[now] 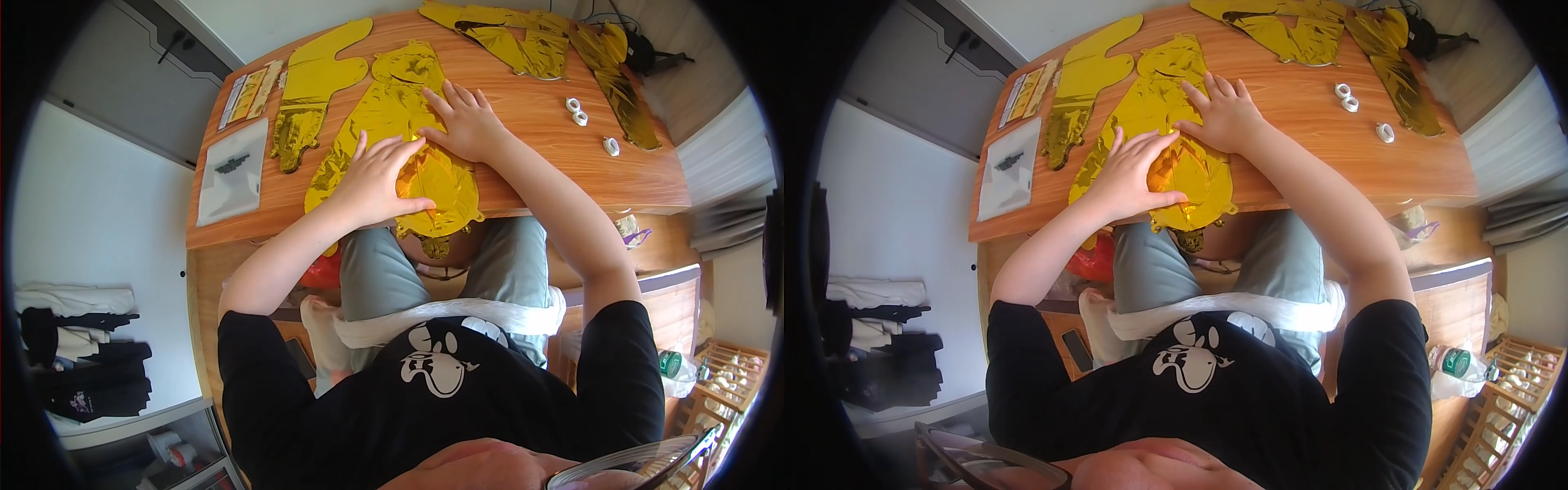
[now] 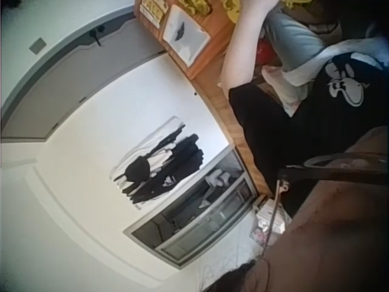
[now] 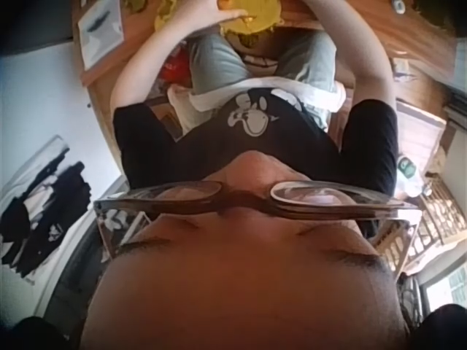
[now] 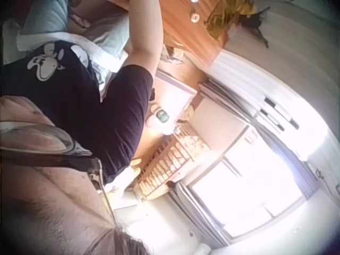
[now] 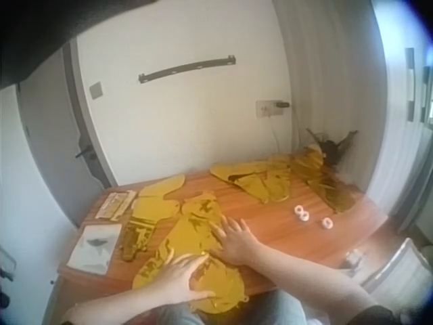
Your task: Folding gold-colored foil balloons into small rectangles on a wooden desk.
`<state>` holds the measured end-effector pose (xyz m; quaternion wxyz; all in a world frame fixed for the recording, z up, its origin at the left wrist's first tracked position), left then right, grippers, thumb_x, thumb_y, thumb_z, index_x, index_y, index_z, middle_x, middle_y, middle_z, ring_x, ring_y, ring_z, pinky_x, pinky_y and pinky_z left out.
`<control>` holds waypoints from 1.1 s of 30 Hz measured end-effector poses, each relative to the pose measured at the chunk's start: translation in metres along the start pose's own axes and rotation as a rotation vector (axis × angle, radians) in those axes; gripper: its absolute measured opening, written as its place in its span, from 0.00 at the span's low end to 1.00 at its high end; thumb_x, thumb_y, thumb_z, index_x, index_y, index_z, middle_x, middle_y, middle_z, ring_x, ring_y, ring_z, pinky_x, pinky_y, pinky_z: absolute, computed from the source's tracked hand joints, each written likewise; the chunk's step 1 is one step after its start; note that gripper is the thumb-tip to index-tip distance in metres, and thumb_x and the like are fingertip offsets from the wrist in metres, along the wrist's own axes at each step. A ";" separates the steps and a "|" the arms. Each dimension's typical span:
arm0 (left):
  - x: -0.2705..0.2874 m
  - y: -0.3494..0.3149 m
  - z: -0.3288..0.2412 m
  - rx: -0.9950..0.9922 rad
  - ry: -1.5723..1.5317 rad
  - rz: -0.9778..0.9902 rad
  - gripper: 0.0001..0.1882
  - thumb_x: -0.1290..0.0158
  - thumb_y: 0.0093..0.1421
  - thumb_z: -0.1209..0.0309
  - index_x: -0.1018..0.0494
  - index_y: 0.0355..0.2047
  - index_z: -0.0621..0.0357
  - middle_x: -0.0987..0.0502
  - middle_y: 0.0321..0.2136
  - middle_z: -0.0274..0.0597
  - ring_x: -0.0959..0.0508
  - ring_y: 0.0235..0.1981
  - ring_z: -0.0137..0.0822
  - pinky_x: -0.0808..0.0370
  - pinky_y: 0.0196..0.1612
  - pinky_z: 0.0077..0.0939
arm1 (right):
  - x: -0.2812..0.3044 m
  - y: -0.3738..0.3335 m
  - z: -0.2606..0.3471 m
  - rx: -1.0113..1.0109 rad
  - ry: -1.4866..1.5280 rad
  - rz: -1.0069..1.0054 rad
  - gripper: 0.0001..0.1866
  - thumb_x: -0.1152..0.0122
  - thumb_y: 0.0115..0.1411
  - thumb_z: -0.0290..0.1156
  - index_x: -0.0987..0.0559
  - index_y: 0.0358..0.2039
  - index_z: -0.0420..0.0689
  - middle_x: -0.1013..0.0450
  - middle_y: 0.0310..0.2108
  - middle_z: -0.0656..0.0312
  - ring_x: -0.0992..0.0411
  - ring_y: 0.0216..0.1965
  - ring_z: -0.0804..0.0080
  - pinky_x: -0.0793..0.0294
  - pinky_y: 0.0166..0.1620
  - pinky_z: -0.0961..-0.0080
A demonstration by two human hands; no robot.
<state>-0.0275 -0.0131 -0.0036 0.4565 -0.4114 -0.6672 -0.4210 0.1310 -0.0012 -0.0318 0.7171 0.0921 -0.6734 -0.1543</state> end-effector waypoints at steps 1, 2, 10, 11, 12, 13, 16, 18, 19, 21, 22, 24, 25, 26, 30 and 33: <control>-0.001 0.001 0.002 0.029 -0.020 0.023 0.59 0.32 0.48 0.38 0.43 0.73 0.54 0.30 0.65 0.45 0.34 0.68 0.47 0.59 0.75 0.66 | -0.002 0.000 -0.002 -0.005 -0.008 0.020 0.45 0.54 0.67 0.68 0.44 0.76 0.55 0.45 0.73 0.40 0.46 0.74 0.45 0.50 0.73 0.44; 0.000 0.002 0.003 0.030 -0.020 0.023 0.59 0.32 0.48 0.38 0.43 0.73 0.54 0.30 0.65 0.45 0.34 0.68 0.47 0.59 0.75 0.66 | -0.004 0.001 -0.002 -0.008 -0.015 0.041 0.46 0.57 0.67 0.70 0.45 0.76 0.56 0.46 0.74 0.41 0.47 0.75 0.46 0.51 0.73 0.44; -0.006 0.005 0.012 0.067 -0.070 0.067 0.75 0.29 0.41 0.34 0.60 0.77 0.53 0.34 0.68 0.49 0.42 0.73 0.51 0.66 0.73 0.74 | 0.002 -0.001 0.001 0.005 0.000 -0.003 0.44 0.51 0.67 0.68 0.42 0.75 0.56 0.43 0.72 0.39 0.45 0.74 0.44 0.49 0.73 0.43; -0.007 0.006 0.013 0.068 -0.070 0.067 0.75 0.29 0.41 0.34 0.60 0.77 0.53 0.34 0.68 0.49 0.42 0.73 0.51 0.66 0.73 0.74 | 0.003 -0.001 0.002 0.006 0.000 -0.006 0.45 0.51 0.66 0.69 0.42 0.75 0.56 0.43 0.72 0.39 0.46 0.74 0.44 0.49 0.73 0.43; -0.007 0.006 0.013 0.068 -0.072 0.069 0.76 0.29 0.40 0.34 0.62 0.77 0.53 0.34 0.68 0.52 0.43 0.74 0.52 0.66 0.73 0.73 | 0.004 -0.001 0.003 0.006 0.000 -0.005 0.45 0.51 0.66 0.69 0.42 0.75 0.56 0.43 0.72 0.39 0.46 0.74 0.44 0.49 0.73 0.43; -0.008 0.006 0.013 0.069 -0.075 0.071 0.78 0.29 0.39 0.33 0.63 0.77 0.54 0.35 0.68 0.55 0.44 0.74 0.53 0.66 0.73 0.73 | 0.002 0.000 0.003 -0.002 -0.006 0.027 0.49 0.55 0.64 0.73 0.43 0.76 0.56 0.44 0.73 0.40 0.47 0.74 0.45 0.50 0.73 0.44; -0.009 0.008 0.011 0.084 -0.058 0.108 0.80 0.28 0.38 0.33 0.65 0.78 0.54 0.35 0.68 0.60 0.44 0.74 0.54 0.67 0.73 0.74 | 0.000 -0.002 0.000 -0.014 -0.018 0.065 0.54 0.58 0.60 0.79 0.45 0.77 0.56 0.46 0.74 0.40 0.48 0.75 0.46 0.51 0.73 0.45; -0.010 0.007 0.010 0.085 -0.044 0.118 0.80 0.28 0.37 0.33 0.66 0.78 0.55 0.36 0.68 0.62 0.44 0.74 0.54 0.67 0.72 0.74 | 0.001 -0.002 0.002 -0.011 -0.017 0.070 0.56 0.57 0.59 0.81 0.45 0.77 0.56 0.46 0.74 0.40 0.48 0.75 0.46 0.51 0.73 0.44; -0.011 0.006 0.009 0.083 -0.028 0.127 0.81 0.28 0.37 0.33 0.66 0.78 0.55 0.36 0.68 0.63 0.44 0.74 0.55 0.67 0.72 0.74 | 0.001 -0.001 0.002 -0.011 -0.019 0.069 0.56 0.56 0.58 0.81 0.45 0.77 0.55 0.46 0.74 0.40 0.48 0.75 0.46 0.51 0.73 0.44; -0.010 0.007 0.008 0.091 -0.045 0.144 0.81 0.28 0.37 0.34 0.67 0.78 0.55 0.36 0.68 0.62 0.45 0.74 0.56 0.68 0.72 0.74 | 0.000 -0.001 0.002 -0.012 -0.018 0.073 0.57 0.56 0.57 0.82 0.45 0.77 0.55 0.46 0.74 0.39 0.48 0.75 0.46 0.51 0.73 0.44; -0.012 0.007 0.007 0.096 -0.060 0.158 0.81 0.28 0.38 0.34 0.67 0.78 0.55 0.36 0.69 0.62 0.45 0.74 0.57 0.68 0.72 0.74 | 0.002 -0.002 0.002 -0.006 -0.004 0.039 0.55 0.51 0.58 0.79 0.43 0.76 0.55 0.44 0.73 0.39 0.46 0.74 0.44 0.50 0.73 0.44; -0.011 0.005 0.006 0.092 -0.062 0.147 0.80 0.28 0.38 0.35 0.66 0.78 0.55 0.38 0.70 0.61 0.46 0.75 0.58 0.68 0.72 0.74 | 0.006 -0.002 0.003 0.001 0.011 0.002 0.53 0.47 0.58 0.76 0.42 0.75 0.55 0.43 0.72 0.39 0.45 0.73 0.43 0.49 0.73 0.44; -0.010 0.005 0.004 0.086 -0.064 0.134 0.79 0.28 0.39 0.36 0.66 0.78 0.54 0.39 0.71 0.61 0.48 0.75 0.59 0.69 0.72 0.74 | 0.007 -0.002 0.004 0.009 0.005 -0.006 0.53 0.46 0.58 0.75 0.42 0.75 0.55 0.43 0.72 0.39 0.45 0.73 0.43 0.49 0.73 0.44; -0.012 0.005 0.004 0.088 -0.066 0.136 0.79 0.28 0.39 0.36 0.66 0.78 0.54 0.39 0.71 0.61 0.48 0.75 0.59 0.69 0.72 0.74 | 0.006 -0.001 0.004 0.015 -0.002 -0.011 0.53 0.46 0.59 0.75 0.42 0.75 0.55 0.43 0.72 0.39 0.44 0.73 0.43 0.49 0.73 0.44; -0.014 0.005 0.001 0.064 -0.059 0.137 0.77 0.28 0.41 0.38 0.65 0.78 0.52 0.45 0.74 0.58 0.51 0.76 0.61 0.70 0.72 0.73 | 0.002 -0.001 0.001 0.010 -0.006 0.008 0.52 0.46 0.60 0.73 0.42 0.75 0.55 0.44 0.72 0.40 0.44 0.73 0.42 0.49 0.73 0.44; -0.015 0.004 0.000 0.059 -0.058 0.154 0.76 0.28 0.41 0.38 0.65 0.78 0.51 0.48 0.74 0.58 0.52 0.76 0.61 0.70 0.72 0.73 | 0.002 -0.002 0.002 0.009 -0.010 0.010 0.50 0.46 0.61 0.71 0.43 0.75 0.55 0.44 0.73 0.40 0.44 0.73 0.43 0.49 0.73 0.44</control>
Point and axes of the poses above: each hand's wrist, its own y-axis towards the middle knuckle, its own x-axis out of the back of the hand, z = x × y, the point moved 10 cm from there along y, towards the middle knuckle
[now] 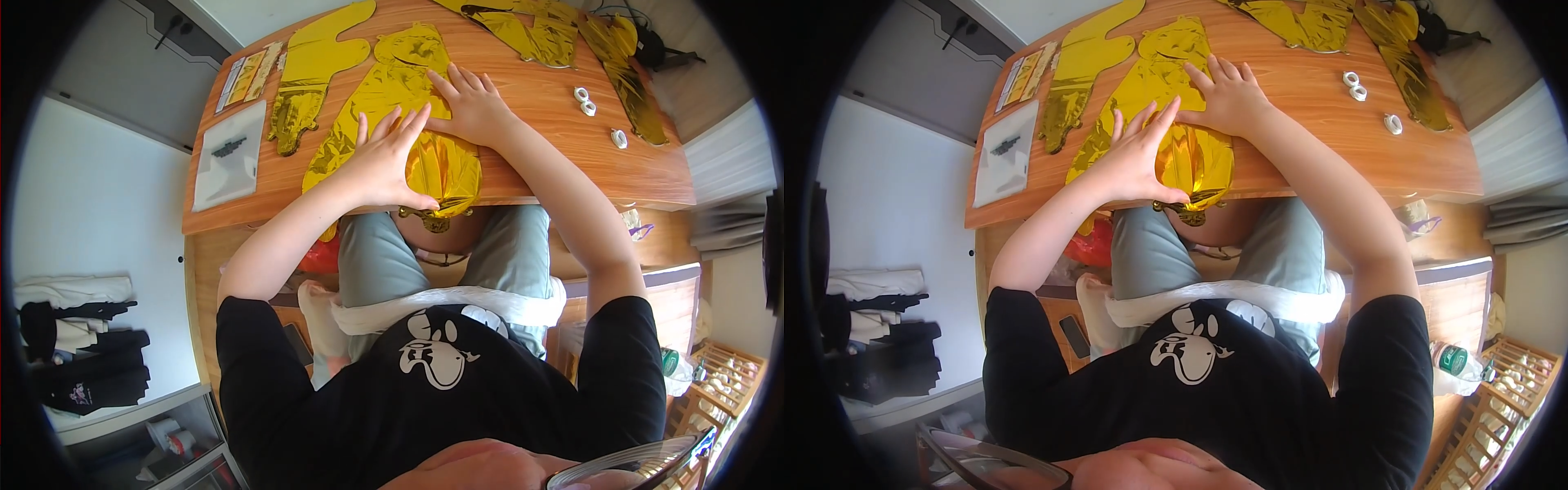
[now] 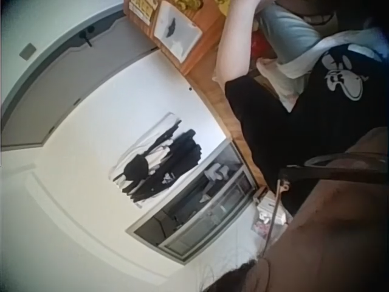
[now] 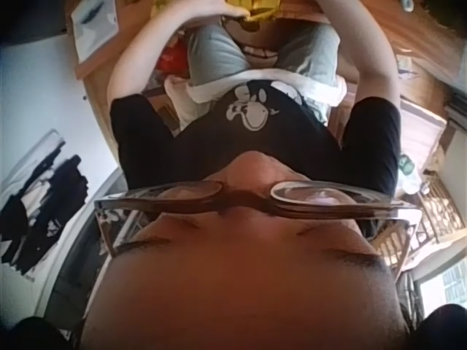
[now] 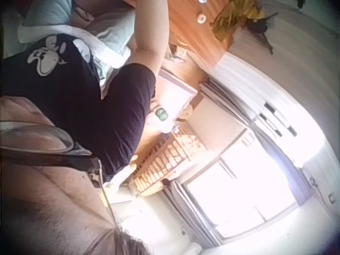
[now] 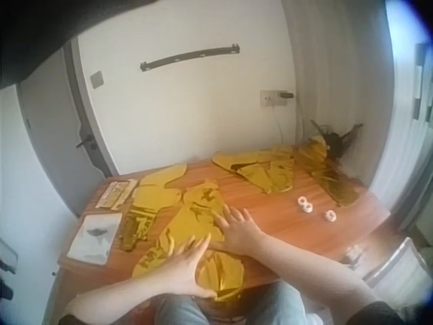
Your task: Folding gold-colored foil balloons into small rectangles on a wooden desk.
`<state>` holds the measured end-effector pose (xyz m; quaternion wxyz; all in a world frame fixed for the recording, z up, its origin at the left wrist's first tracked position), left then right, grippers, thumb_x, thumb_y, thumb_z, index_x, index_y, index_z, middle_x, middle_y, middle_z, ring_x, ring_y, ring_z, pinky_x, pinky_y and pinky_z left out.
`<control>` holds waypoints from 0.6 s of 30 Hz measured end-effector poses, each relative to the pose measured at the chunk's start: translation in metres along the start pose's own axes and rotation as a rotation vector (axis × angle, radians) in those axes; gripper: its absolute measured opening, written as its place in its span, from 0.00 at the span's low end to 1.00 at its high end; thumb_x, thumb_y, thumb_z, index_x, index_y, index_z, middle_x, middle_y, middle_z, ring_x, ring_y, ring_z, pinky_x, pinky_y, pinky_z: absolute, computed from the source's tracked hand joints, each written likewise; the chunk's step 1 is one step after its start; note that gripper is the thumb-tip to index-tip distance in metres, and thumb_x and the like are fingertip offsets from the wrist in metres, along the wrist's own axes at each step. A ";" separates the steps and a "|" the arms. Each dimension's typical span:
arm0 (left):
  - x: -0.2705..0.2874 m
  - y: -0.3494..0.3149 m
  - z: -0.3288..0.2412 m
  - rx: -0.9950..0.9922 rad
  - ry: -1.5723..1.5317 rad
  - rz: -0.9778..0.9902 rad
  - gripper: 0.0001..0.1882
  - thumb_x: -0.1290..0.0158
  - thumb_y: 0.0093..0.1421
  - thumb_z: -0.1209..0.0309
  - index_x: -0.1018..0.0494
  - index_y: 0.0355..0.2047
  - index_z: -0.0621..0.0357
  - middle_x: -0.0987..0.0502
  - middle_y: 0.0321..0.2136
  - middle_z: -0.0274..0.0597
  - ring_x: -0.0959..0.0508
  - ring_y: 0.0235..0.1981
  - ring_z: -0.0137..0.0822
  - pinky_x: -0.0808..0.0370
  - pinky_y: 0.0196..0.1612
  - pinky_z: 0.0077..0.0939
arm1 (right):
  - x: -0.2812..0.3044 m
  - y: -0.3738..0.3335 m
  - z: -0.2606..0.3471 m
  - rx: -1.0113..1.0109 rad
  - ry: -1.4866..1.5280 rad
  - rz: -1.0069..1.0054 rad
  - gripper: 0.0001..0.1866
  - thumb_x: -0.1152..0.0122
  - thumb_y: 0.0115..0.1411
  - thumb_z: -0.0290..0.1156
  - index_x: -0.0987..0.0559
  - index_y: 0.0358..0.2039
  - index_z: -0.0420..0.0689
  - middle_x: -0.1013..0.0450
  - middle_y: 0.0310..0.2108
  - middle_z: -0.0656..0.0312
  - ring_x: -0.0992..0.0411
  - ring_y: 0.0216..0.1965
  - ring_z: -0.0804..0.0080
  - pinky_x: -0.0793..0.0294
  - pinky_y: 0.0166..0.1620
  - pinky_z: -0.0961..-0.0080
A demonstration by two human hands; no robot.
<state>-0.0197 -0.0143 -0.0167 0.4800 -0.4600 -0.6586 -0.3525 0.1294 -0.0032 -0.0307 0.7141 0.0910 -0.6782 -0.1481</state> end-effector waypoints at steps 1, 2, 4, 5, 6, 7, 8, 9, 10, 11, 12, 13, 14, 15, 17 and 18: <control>0.000 0.000 -0.001 -0.003 0.003 0.005 0.76 0.28 0.41 0.38 0.65 0.78 0.51 0.48 0.75 0.58 0.51 0.76 0.62 0.70 0.72 0.73 | 0.000 0.000 0.000 -0.002 -0.007 0.006 0.50 0.46 0.61 0.71 0.43 0.76 0.55 0.44 0.73 0.40 0.44 0.73 0.43 0.49 0.73 0.44; -0.001 0.000 -0.001 -0.003 0.003 0.006 0.76 0.28 0.41 0.38 0.65 0.78 0.51 0.48 0.75 0.58 0.51 0.76 0.62 0.70 0.72 0.73 | -0.002 0.000 -0.001 -0.003 -0.014 0.012 0.50 0.46 0.61 0.70 0.43 0.76 0.56 0.44 0.73 0.41 0.44 0.73 0.43 0.49 0.73 0.44; -0.003 0.000 -0.002 -0.018 0.023 0.001 0.77 0.28 0.40 0.38 0.66 0.78 0.51 0.49 0.74 0.60 0.51 0.76 0.62 0.70 0.72 0.73 | -0.002 0.000 -0.001 0.000 -0.013 0.011 0.50 0.46 0.61 0.70 0.44 0.76 0.56 0.44 0.73 0.41 0.45 0.73 0.43 0.49 0.73 0.44; -0.004 0.000 -0.002 -0.019 0.023 0.000 0.77 0.28 0.40 0.38 0.66 0.78 0.51 0.49 0.74 0.60 0.51 0.76 0.62 0.70 0.72 0.73 | -0.003 0.001 -0.002 0.003 -0.014 0.010 0.50 0.46 0.61 0.70 0.44 0.76 0.56 0.44 0.73 0.41 0.45 0.73 0.43 0.49 0.73 0.44; -0.005 0.000 -0.003 -0.019 0.034 0.004 0.77 0.28 0.40 0.38 0.66 0.78 0.51 0.49 0.74 0.61 0.51 0.76 0.62 0.69 0.72 0.73 | -0.003 0.000 -0.002 0.002 -0.015 0.008 0.50 0.46 0.61 0.70 0.44 0.76 0.56 0.44 0.73 0.41 0.45 0.73 0.43 0.49 0.73 0.44; -0.005 0.000 -0.003 -0.019 0.045 0.006 0.77 0.28 0.40 0.38 0.67 0.78 0.50 0.48 0.74 0.62 0.51 0.76 0.62 0.69 0.72 0.73 | -0.003 0.000 -0.003 0.005 -0.019 0.008 0.50 0.46 0.61 0.71 0.44 0.76 0.56 0.45 0.73 0.41 0.45 0.73 0.43 0.49 0.73 0.44; -0.004 0.000 -0.003 -0.019 0.046 0.005 0.77 0.28 0.40 0.38 0.67 0.78 0.50 0.48 0.74 0.62 0.51 0.76 0.62 0.69 0.72 0.73 | -0.003 0.000 -0.002 0.010 -0.022 0.008 0.51 0.46 0.60 0.71 0.44 0.76 0.56 0.45 0.73 0.41 0.45 0.73 0.44 0.49 0.73 0.44; -0.004 0.000 -0.003 -0.017 0.034 0.009 0.77 0.28 0.40 0.37 0.67 0.78 0.50 0.49 0.74 0.62 0.51 0.76 0.62 0.69 0.72 0.73 | -0.002 0.000 -0.001 0.010 -0.022 0.006 0.51 0.46 0.60 0.71 0.44 0.76 0.56 0.45 0.73 0.41 0.45 0.73 0.44 0.49 0.73 0.44; -0.003 0.000 -0.003 -0.015 0.021 0.013 0.78 0.28 0.40 0.36 0.67 0.78 0.50 0.49 0.74 0.62 0.51 0.76 0.62 0.69 0.72 0.73 | -0.002 -0.001 -0.002 0.007 -0.017 0.016 0.51 0.46 0.60 0.72 0.44 0.76 0.56 0.45 0.73 0.41 0.45 0.74 0.44 0.49 0.73 0.44; -0.001 0.000 -0.001 -0.013 0.024 0.010 0.78 0.28 0.40 0.36 0.67 0.78 0.50 0.49 0.74 0.62 0.51 0.76 0.62 0.69 0.72 0.73 | -0.001 0.000 -0.001 0.006 -0.010 0.024 0.52 0.46 0.59 0.74 0.44 0.76 0.56 0.45 0.73 0.40 0.46 0.74 0.44 0.49 0.73 0.43; -0.001 0.001 0.002 -0.014 -0.029 0.020 0.78 0.28 0.39 0.35 0.67 0.78 0.49 0.49 0.74 0.62 0.51 0.76 0.62 0.70 0.72 0.73 | 0.001 0.000 0.001 0.009 -0.010 0.020 0.52 0.46 0.59 0.74 0.44 0.76 0.56 0.45 0.73 0.40 0.46 0.74 0.44 0.49 0.73 0.43; 0.000 0.001 0.006 -0.014 -0.081 0.029 0.79 0.28 0.39 0.34 0.68 0.78 0.48 0.48 0.74 0.62 0.50 0.76 0.61 0.70 0.72 0.73 | 0.002 0.000 0.002 -0.004 -0.005 0.031 0.53 0.46 0.58 0.75 0.44 0.76 0.57 0.45 0.73 0.40 0.46 0.74 0.44 0.49 0.73 0.43; 0.000 0.000 0.013 -0.011 -0.077 0.025 0.79 0.28 0.39 0.34 0.68 0.78 0.48 0.48 0.74 0.62 0.50 0.76 0.61 0.70 0.72 0.73 | 0.003 0.000 0.002 -0.017 -0.001 0.042 0.55 0.47 0.57 0.76 0.44 0.76 0.57 0.45 0.73 0.40 0.46 0.74 0.44 0.50 0.73 0.43; 0.012 -0.004 0.016 -0.079 -0.181 -0.070 0.76 0.29 0.42 0.35 0.65 0.78 0.48 0.47 0.74 0.61 0.50 0.76 0.60 0.67 0.73 0.69 | 0.004 0.001 0.004 -0.012 0.000 0.037 0.55 0.47 0.57 0.76 0.44 0.76 0.57 0.45 0.73 0.40 0.46 0.74 0.44 0.50 0.73 0.43; 0.033 -0.018 0.024 -0.148 -0.283 -0.166 0.72 0.30 0.46 0.37 0.63 0.78 0.48 0.46 0.74 0.61 0.50 0.76 0.59 0.65 0.75 0.65 | 0.002 0.002 0.004 -0.020 0.002 0.046 0.56 0.47 0.56 0.78 0.45 0.76 0.57 0.45 0.73 0.40 0.46 0.74 0.44 0.49 0.73 0.42; 0.056 -0.029 0.034 -0.060 -0.267 -0.272 0.61 0.31 0.50 0.41 0.51 0.75 0.50 0.41 0.71 0.59 0.42 0.72 0.55 0.52 0.72 0.57 | 0.002 0.001 0.003 -0.021 0.002 0.045 0.56 0.47 0.56 0.78 0.45 0.76 0.57 0.45 0.73 0.40 0.46 0.74 0.44 0.49 0.73 0.42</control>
Point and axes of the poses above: each hand's wrist, its own y-axis towards the middle knuckle, its own x-axis out of the back of the hand, z = x × y, the point moved 10 cm from there along y, towards the middle knuckle
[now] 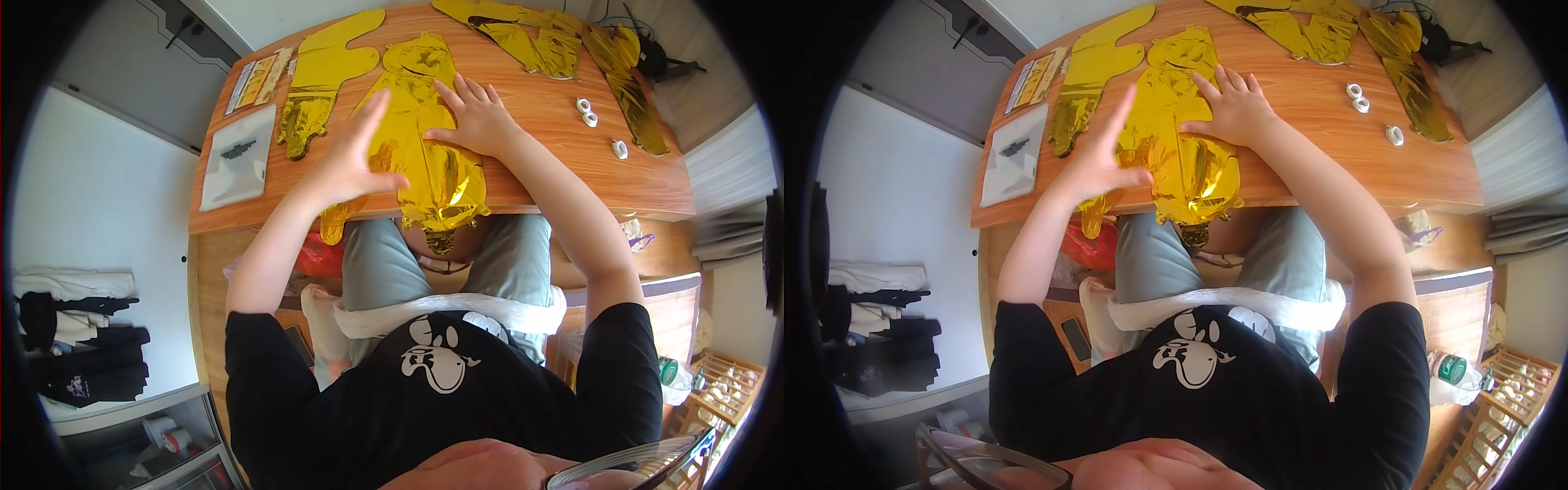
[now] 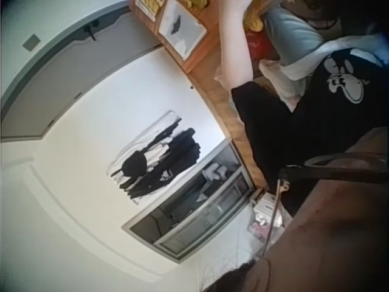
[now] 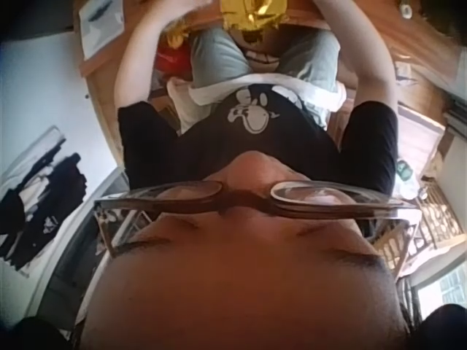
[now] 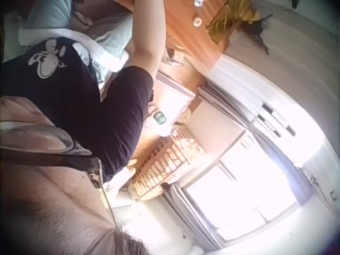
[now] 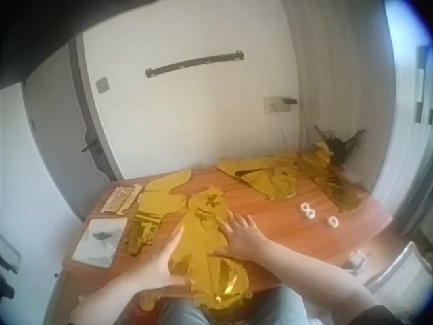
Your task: Folding gold-colored foil balloons into small rectangles on a wooden desk.
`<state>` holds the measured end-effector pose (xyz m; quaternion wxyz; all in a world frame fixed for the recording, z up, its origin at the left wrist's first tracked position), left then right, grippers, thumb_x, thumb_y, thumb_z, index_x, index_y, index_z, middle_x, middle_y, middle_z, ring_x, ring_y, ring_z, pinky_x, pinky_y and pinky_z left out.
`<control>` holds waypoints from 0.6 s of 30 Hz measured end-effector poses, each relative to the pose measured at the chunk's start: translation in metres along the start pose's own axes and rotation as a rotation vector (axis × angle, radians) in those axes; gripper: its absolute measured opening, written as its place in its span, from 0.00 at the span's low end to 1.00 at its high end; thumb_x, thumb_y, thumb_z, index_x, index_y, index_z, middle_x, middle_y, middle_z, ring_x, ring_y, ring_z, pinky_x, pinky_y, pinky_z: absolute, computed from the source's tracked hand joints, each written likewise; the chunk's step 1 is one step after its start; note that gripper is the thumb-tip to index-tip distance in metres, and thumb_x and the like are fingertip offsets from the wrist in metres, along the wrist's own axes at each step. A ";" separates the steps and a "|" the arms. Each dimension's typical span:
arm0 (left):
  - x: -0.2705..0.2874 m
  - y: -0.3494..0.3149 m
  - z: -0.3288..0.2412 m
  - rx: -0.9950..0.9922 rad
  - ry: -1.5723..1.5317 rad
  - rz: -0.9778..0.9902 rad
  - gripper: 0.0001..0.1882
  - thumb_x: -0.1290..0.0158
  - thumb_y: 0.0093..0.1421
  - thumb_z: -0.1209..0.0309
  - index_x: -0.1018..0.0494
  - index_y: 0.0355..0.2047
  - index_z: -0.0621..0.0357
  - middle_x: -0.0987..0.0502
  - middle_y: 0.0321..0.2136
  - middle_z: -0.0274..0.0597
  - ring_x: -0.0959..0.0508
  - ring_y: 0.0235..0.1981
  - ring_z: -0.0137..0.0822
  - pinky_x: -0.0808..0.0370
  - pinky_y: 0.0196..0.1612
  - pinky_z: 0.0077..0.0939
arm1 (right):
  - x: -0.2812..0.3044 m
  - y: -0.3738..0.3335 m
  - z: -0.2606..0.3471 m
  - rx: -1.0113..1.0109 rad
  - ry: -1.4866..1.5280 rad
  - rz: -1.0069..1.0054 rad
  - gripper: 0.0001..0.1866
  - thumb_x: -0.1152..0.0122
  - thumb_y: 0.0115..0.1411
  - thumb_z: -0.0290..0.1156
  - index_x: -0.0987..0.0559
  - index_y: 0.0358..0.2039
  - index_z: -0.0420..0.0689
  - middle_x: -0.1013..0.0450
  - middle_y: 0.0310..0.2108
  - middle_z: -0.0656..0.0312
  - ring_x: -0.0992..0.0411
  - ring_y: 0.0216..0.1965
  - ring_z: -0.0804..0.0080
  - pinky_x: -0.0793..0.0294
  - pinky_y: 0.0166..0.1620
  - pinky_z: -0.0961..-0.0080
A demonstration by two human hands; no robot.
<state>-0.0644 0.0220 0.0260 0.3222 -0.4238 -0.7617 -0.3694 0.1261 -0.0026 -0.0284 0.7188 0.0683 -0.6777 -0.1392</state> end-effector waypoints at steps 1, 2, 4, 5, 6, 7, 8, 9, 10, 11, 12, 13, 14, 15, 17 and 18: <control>0.026 -0.009 0.002 0.070 0.030 -0.115 0.50 0.32 0.55 0.45 0.40 0.72 0.52 0.35 0.68 0.58 0.35 0.69 0.50 0.40 0.70 0.49 | -0.001 0.000 -0.001 -0.001 -0.005 0.003 0.57 0.46 0.55 0.78 0.45 0.76 0.56 0.45 0.73 0.39 0.46 0.74 0.44 0.49 0.73 0.42; 0.045 -0.024 0.010 0.203 0.029 -0.168 0.36 0.34 0.58 0.49 0.29 0.60 0.55 0.26 0.58 0.54 0.26 0.58 0.46 0.32 0.59 0.42 | 0.000 0.000 -0.001 0.001 -0.011 0.004 0.58 0.46 0.55 0.79 0.45 0.76 0.56 0.45 0.73 0.39 0.46 0.74 0.44 0.49 0.73 0.41; 0.071 -0.072 0.026 0.544 0.129 -0.224 0.21 0.38 0.63 0.50 0.18 0.39 0.58 0.17 0.35 0.46 0.18 0.36 0.39 0.24 0.40 0.34 | -0.001 -0.002 -0.005 0.001 -0.017 -0.005 0.58 0.46 0.55 0.79 0.45 0.76 0.56 0.45 0.73 0.39 0.46 0.74 0.44 0.48 0.73 0.41; 0.079 -0.104 0.033 0.754 0.232 -0.227 0.23 0.40 0.65 0.49 0.16 0.30 0.59 0.17 0.23 0.41 0.17 0.25 0.38 0.25 0.32 0.33 | -0.002 -0.003 -0.007 0.000 -0.022 -0.009 0.58 0.47 0.55 0.79 0.45 0.76 0.55 0.45 0.73 0.39 0.46 0.74 0.44 0.48 0.72 0.41; 0.078 -0.130 0.033 0.871 0.280 -0.198 0.27 0.44 0.67 0.47 0.17 0.27 0.60 0.20 0.19 0.40 0.19 0.23 0.35 0.25 0.31 0.30 | -0.001 -0.003 -0.007 0.000 -0.022 -0.013 0.58 0.47 0.55 0.79 0.45 0.76 0.55 0.45 0.73 0.39 0.46 0.74 0.44 0.48 0.72 0.41; 0.076 -0.159 0.034 0.992 0.331 -0.170 0.31 0.48 0.70 0.45 0.18 0.25 0.61 0.23 0.15 0.39 0.21 0.21 0.33 0.26 0.30 0.26 | 0.000 -0.002 -0.005 0.001 -0.022 -0.015 0.58 0.47 0.55 0.79 0.45 0.76 0.56 0.44 0.73 0.39 0.46 0.74 0.44 0.48 0.73 0.42; 0.063 -0.186 0.044 1.082 0.204 -0.141 0.33 0.50 0.71 0.43 0.18 0.27 0.61 0.21 0.18 0.40 0.20 0.23 0.32 0.26 0.31 0.25 | 0.002 -0.001 -0.002 0.006 -0.020 -0.016 0.58 0.47 0.55 0.79 0.45 0.76 0.56 0.44 0.72 0.39 0.45 0.74 0.44 0.48 0.73 0.42; 0.041 -0.213 0.060 1.168 0.071 -0.111 0.34 0.53 0.71 0.41 0.17 0.28 0.62 0.18 0.22 0.41 0.19 0.24 0.32 0.26 0.31 0.24 | 0.003 0.000 0.001 0.012 -0.017 -0.019 0.58 0.47 0.55 0.79 0.45 0.76 0.56 0.44 0.72 0.39 0.45 0.74 0.44 0.48 0.73 0.42; 0.019 -0.221 0.070 1.106 -0.096 -0.164 0.34 0.53 0.71 0.41 0.17 0.32 0.63 0.16 0.25 0.42 0.18 0.25 0.32 0.24 0.33 0.25 | 0.003 0.000 0.000 0.012 -0.017 -0.017 0.58 0.47 0.55 0.79 0.45 0.76 0.55 0.44 0.72 0.39 0.45 0.74 0.45 0.48 0.73 0.42; 0.000 -0.225 0.082 1.037 -0.260 -0.216 0.34 0.53 0.71 0.42 0.16 0.35 0.64 0.14 0.28 0.43 0.16 0.27 0.33 0.23 0.35 0.27 | 0.003 0.000 0.000 0.012 -0.017 -0.016 0.58 0.47 0.55 0.79 0.44 0.76 0.55 0.44 0.72 0.39 0.45 0.74 0.45 0.48 0.73 0.42; -0.018 -0.221 0.086 1.015 -0.458 -0.210 0.33 0.53 0.72 0.44 0.18 0.42 0.66 0.13 0.33 0.44 0.16 0.29 0.33 0.22 0.37 0.27 | 0.003 0.000 0.001 0.018 -0.016 -0.017 0.58 0.47 0.55 0.79 0.44 0.76 0.55 0.44 0.72 0.39 0.45 0.74 0.45 0.48 0.73 0.42; -0.023 -0.222 0.092 1.017 -0.456 -0.218 0.33 0.53 0.72 0.44 0.18 0.42 0.66 0.13 0.33 0.44 0.16 0.29 0.33 0.22 0.37 0.27 | 0.003 0.000 0.002 0.016 -0.020 -0.013 0.58 0.47 0.55 0.79 0.44 0.76 0.54 0.44 0.72 0.39 0.45 0.74 0.45 0.48 0.73 0.43; -0.034 -0.207 0.088 0.988 -0.593 -0.239 0.30 0.52 0.73 0.46 0.19 0.45 0.65 0.14 0.33 0.43 0.16 0.29 0.30 0.23 0.35 0.24 | 0.002 -0.001 -0.001 0.008 -0.028 -0.008 0.58 0.47 0.55 0.79 0.44 0.76 0.53 0.44 0.72 0.39 0.45 0.73 0.45 0.48 0.73 0.43; -0.041 -0.197 0.081 0.961 -0.726 -0.267 0.27 0.51 0.73 0.49 0.19 0.47 0.63 0.14 0.34 0.42 0.16 0.30 0.27 0.24 0.33 0.22 | 0.003 -0.002 0.001 0.016 -0.026 -0.009 0.58 0.47 0.55 0.79 0.44 0.76 0.53 0.44 0.72 0.39 0.45 0.73 0.45 0.48 0.73 0.43; -0.040 -0.188 0.071 0.943 -0.750 -0.357 0.22 0.48 0.73 0.53 0.19 0.46 0.62 0.14 0.34 0.41 0.17 0.30 0.26 0.25 0.32 0.20 | 0.003 -0.002 0.000 0.005 -0.020 0.005 0.58 0.47 0.55 0.79 0.43 0.75 0.51 0.44 0.72 0.40 0.45 0.73 0.45 0.48 0.72 0.42; -0.035 -0.183 0.066 0.920 -0.775 -0.438 0.18 0.45 0.72 0.58 0.19 0.46 0.62 0.15 0.34 0.41 0.17 0.30 0.25 0.26 0.31 0.18 | 0.004 -0.002 0.001 0.013 -0.020 0.001 0.58 0.47 0.55 0.79 0.43 0.75 0.51 0.44 0.72 0.40 0.45 0.73 0.45 0.48 0.72 0.42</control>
Point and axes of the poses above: each hand's wrist, its own y-axis towards the middle knuckle, its own x-axis out of the back of the hand, z = x × y, the point moved 10 cm from there along y, towards the middle knuckle
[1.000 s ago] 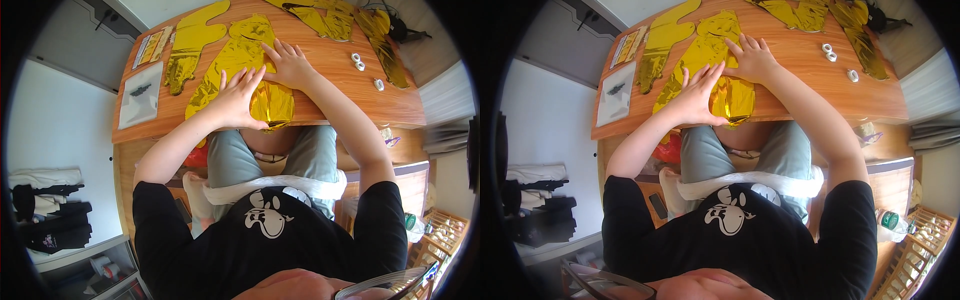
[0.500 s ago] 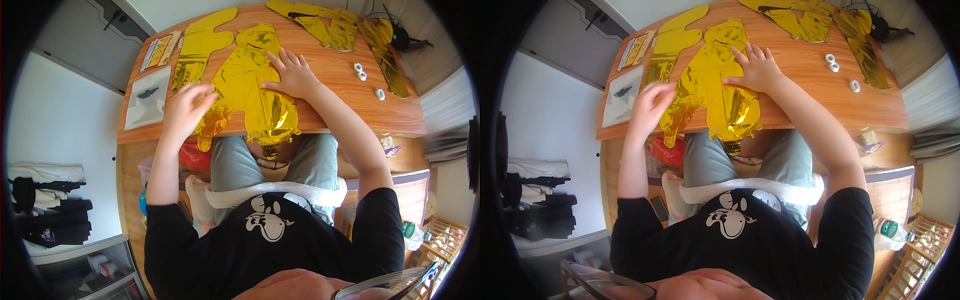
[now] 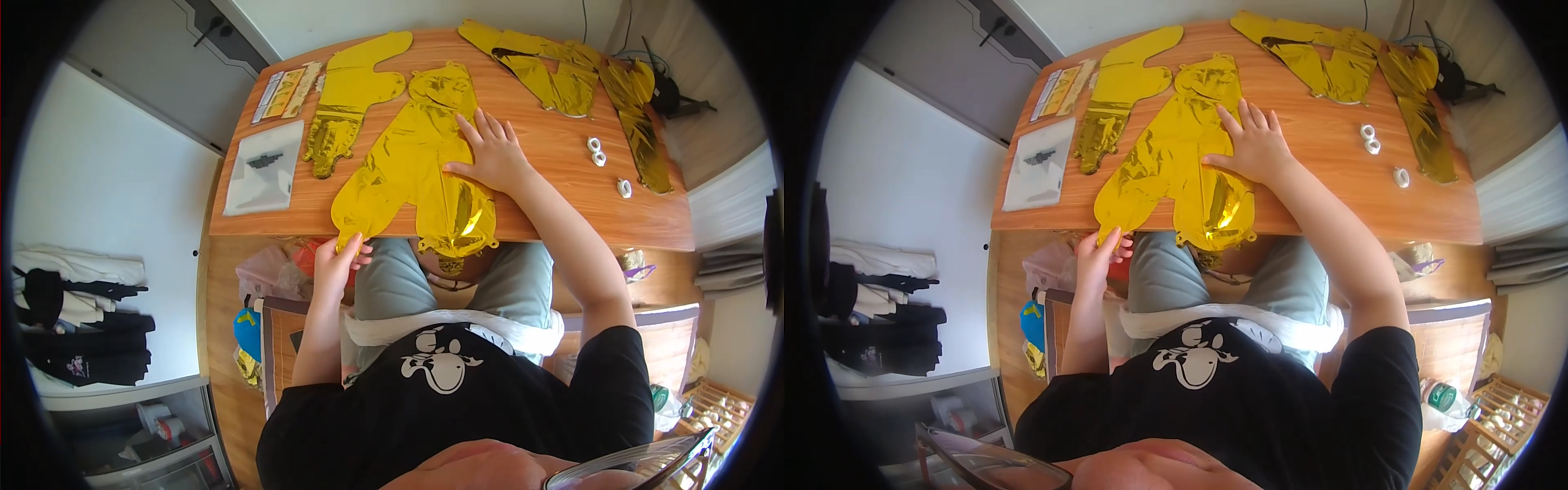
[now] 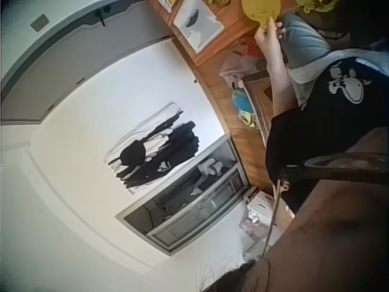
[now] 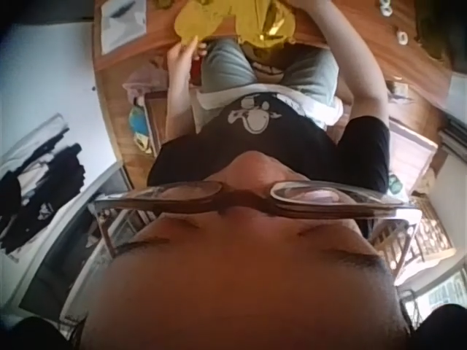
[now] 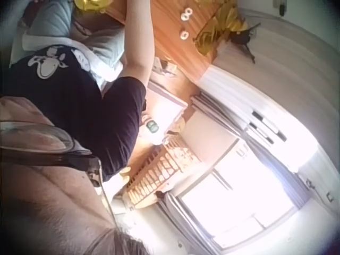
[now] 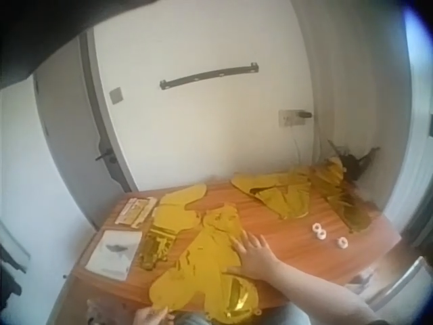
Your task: Folding gold-colored foil balloons into small rectangles on a wooden desk.
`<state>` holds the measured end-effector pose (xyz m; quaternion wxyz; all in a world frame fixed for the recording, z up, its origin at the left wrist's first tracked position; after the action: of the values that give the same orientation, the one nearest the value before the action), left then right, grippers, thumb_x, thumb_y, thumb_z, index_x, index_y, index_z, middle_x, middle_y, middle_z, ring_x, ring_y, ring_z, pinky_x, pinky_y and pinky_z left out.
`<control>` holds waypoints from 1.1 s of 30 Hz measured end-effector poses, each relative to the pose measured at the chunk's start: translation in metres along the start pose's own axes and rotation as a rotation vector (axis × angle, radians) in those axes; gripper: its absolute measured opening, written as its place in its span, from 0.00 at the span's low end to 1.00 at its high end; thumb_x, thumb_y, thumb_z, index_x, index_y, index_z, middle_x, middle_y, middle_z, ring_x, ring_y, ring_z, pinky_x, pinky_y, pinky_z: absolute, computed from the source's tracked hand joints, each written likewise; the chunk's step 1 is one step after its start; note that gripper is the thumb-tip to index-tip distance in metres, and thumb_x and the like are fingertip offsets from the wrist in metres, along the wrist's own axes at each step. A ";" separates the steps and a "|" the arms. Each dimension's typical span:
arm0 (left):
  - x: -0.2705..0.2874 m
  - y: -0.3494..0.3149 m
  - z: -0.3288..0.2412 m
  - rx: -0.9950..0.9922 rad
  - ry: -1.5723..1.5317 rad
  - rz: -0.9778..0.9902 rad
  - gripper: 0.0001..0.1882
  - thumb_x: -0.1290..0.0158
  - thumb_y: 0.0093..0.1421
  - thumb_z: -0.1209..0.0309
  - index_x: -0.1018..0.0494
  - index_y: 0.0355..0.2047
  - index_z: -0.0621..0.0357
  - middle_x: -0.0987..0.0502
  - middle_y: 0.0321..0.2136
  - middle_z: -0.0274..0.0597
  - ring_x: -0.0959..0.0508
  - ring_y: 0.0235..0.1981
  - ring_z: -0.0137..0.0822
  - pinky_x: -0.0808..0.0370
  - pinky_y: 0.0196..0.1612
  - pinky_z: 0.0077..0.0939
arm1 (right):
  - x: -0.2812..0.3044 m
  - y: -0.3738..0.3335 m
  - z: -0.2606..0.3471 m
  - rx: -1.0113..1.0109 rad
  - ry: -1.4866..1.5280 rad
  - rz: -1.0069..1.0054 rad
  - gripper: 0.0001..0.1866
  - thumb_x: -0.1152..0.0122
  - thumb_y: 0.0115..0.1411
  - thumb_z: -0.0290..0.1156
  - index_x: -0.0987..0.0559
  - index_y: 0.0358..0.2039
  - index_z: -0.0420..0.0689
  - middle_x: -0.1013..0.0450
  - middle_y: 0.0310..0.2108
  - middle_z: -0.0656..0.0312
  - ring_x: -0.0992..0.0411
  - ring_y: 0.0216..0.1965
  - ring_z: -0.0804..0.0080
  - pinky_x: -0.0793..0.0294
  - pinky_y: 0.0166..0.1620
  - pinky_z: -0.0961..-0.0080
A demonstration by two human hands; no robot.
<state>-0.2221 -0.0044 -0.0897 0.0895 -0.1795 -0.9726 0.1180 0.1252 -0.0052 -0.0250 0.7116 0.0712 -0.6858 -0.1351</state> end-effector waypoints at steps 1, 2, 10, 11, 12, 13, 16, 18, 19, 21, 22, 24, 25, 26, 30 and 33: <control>-0.004 -0.001 -0.007 -0.004 -0.003 -0.007 0.18 0.45 0.72 0.58 0.19 0.46 0.62 0.15 0.34 0.41 0.17 0.30 0.25 0.26 0.31 0.18 | 0.000 0.000 0.000 -0.002 0.000 0.001 0.58 0.46 0.55 0.79 0.43 0.75 0.51 0.43 0.72 0.40 0.45 0.73 0.44 0.48 0.72 0.42; -0.004 -0.004 -0.027 -0.133 -0.017 -0.054 0.15 0.43 0.70 0.62 0.19 0.46 0.62 0.15 0.33 0.40 0.18 0.29 0.24 0.26 0.30 0.17 | 0.000 -0.001 -0.001 -0.007 -0.001 0.002 0.58 0.46 0.55 0.78 0.42 0.75 0.51 0.43 0.72 0.40 0.45 0.73 0.44 0.48 0.72 0.41; -0.101 -0.031 -0.163 -0.846 0.838 0.119 0.12 0.32 0.57 0.65 0.20 0.29 0.61 0.17 0.47 0.44 0.18 0.47 0.50 0.23 0.55 0.48 | 0.000 0.001 -0.002 -0.011 0.039 0.027 0.59 0.42 0.54 0.76 0.44 0.76 0.51 0.44 0.72 0.40 0.47 0.74 0.43 0.49 0.72 0.41; -0.125 -0.030 -0.168 -0.965 0.838 0.231 0.15 0.33 0.59 0.61 0.20 0.29 0.61 0.19 0.52 0.45 0.22 0.54 0.50 0.28 0.60 0.52 | -0.004 0.001 -0.003 -0.018 0.033 0.036 0.59 0.40 0.53 0.74 0.45 0.76 0.52 0.44 0.72 0.40 0.47 0.74 0.43 0.50 0.73 0.41; -0.144 -0.033 -0.170 -1.080 0.839 0.339 0.17 0.34 0.60 0.57 0.20 0.30 0.60 0.21 0.57 0.46 0.25 0.60 0.50 0.32 0.64 0.55 | -0.005 0.002 -0.002 -0.016 0.036 0.033 0.59 0.40 0.53 0.74 0.45 0.76 0.52 0.44 0.72 0.40 0.47 0.74 0.43 0.50 0.73 0.41; -0.151 -0.026 -0.170 -1.079 0.843 0.336 0.17 0.34 0.60 0.57 0.20 0.30 0.60 0.21 0.57 0.46 0.25 0.60 0.50 0.32 0.64 0.55 | -0.007 0.004 0.001 0.002 -0.039 0.039 0.54 0.40 0.57 0.68 0.47 0.77 0.55 0.44 0.72 0.42 0.45 0.73 0.46 0.47 0.72 0.41; -0.191 0.000 -0.131 -0.856 0.813 0.736 0.21 0.42 0.67 0.52 0.23 0.45 0.58 0.31 0.67 0.49 0.33 0.68 0.52 0.40 0.70 0.54 | -0.032 0.011 -0.012 0.029 -0.183 -0.022 0.45 0.43 0.64 0.55 0.48 0.77 0.60 0.42 0.72 0.46 0.41 0.72 0.51 0.40 0.70 0.44; -0.195 0.010 -0.133 -0.787 0.618 0.789 0.20 0.44 0.69 0.54 0.25 0.48 0.58 0.30 0.66 0.49 0.33 0.68 0.49 0.38 0.69 0.50 | -0.058 0.012 -0.027 0.038 -0.250 -0.082 0.41 0.45 0.68 0.48 0.49 0.77 0.63 0.41 0.72 0.49 0.39 0.71 0.55 0.37 0.68 0.45; -0.195 0.017 -0.135 -0.710 0.425 0.827 0.18 0.45 0.71 0.57 0.27 0.51 0.59 0.29 0.65 0.50 0.32 0.69 0.46 0.37 0.69 0.45 | -0.067 0.011 -0.031 0.061 -0.416 -0.109 0.38 0.49 0.70 0.45 0.48 0.77 0.64 0.41 0.72 0.51 0.38 0.70 0.57 0.35 0.67 0.46; -0.175 0.049 -0.127 -0.504 0.156 0.697 0.15 0.51 0.75 0.64 0.30 0.56 0.60 0.30 0.65 0.49 0.30 0.67 0.42 0.34 0.67 0.34 | -0.068 0.012 -0.025 0.092 -0.578 -0.139 0.35 0.52 0.72 0.42 0.48 0.77 0.65 0.40 0.72 0.53 0.37 0.69 0.59 0.34 0.66 0.47; -0.165 0.062 -0.126 -0.476 0.130 0.659 0.18 0.49 0.74 0.65 0.32 0.59 0.60 0.31 0.66 0.50 0.29 0.66 0.44 0.33 0.68 0.36 | -0.062 0.013 -0.021 0.085 -0.445 -0.158 0.35 0.52 0.72 0.44 0.48 0.77 0.65 0.40 0.72 0.52 0.36 0.69 0.59 0.33 0.66 0.47; -0.151 0.083 -0.130 -0.444 0.103 0.625 0.21 0.47 0.73 0.65 0.33 0.61 0.60 0.32 0.66 0.51 0.29 0.66 0.45 0.33 0.68 0.38 | -0.051 0.010 -0.018 0.075 -0.312 -0.171 0.35 0.52 0.72 0.45 0.48 0.77 0.64 0.39 0.72 0.52 0.36 0.69 0.58 0.33 0.66 0.47; -0.148 0.083 -0.141 -0.648 0.458 0.540 0.27 0.46 0.72 0.61 0.37 0.65 0.61 0.35 0.69 0.53 0.33 0.69 0.48 0.36 0.70 0.42 | -0.049 0.010 -0.016 0.081 -0.310 -0.149 0.36 0.51 0.72 0.46 0.50 0.77 0.64 0.40 0.72 0.51 0.37 0.69 0.58 0.32 0.65 0.47; -0.152 0.084 -0.150 -0.844 0.812 0.443 0.34 0.45 0.71 0.57 0.40 0.70 0.61 0.39 0.71 0.54 0.37 0.71 0.51 0.40 0.73 0.47 | -0.047 0.010 -0.017 0.082 -0.312 -0.126 0.38 0.50 0.72 0.46 0.52 0.78 0.65 0.40 0.72 0.50 0.37 0.70 0.58 0.31 0.64 0.47; -0.171 0.112 -0.128 -0.999 1.308 0.498 0.52 0.51 0.67 0.37 0.55 0.76 0.61 0.54 0.77 0.54 0.57 0.78 0.51 0.58 0.78 0.51 | -0.041 0.009 -0.016 0.086 -0.276 -0.272 0.36 0.49 0.71 0.49 0.47 0.77 0.66 0.34 0.68 0.53 0.32 0.65 0.61 0.26 0.60 0.48; -0.186 0.120 -0.124 -0.999 1.354 0.554 0.54 0.53 0.66 0.34 0.56 0.76 0.61 0.54 0.77 0.55 0.55 0.78 0.52 0.56 0.78 0.51 | -0.065 0.012 -0.029 0.103 -0.391 -0.400 0.33 0.48 0.70 0.49 0.41 0.74 0.64 0.32 0.67 0.55 0.31 0.64 0.61 0.25 0.59 0.49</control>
<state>0.0153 0.0597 -0.0270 0.5253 -0.4581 -0.5704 -0.4346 0.1539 0.0228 -0.0849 0.5204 0.2136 -0.7883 -0.2491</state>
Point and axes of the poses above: each hand's wrist, its own y-axis towards the middle knuckle, its own x-axis out of the back of the hand, z = x × y, the point moved 10 cm from there along y, towards the middle knuckle
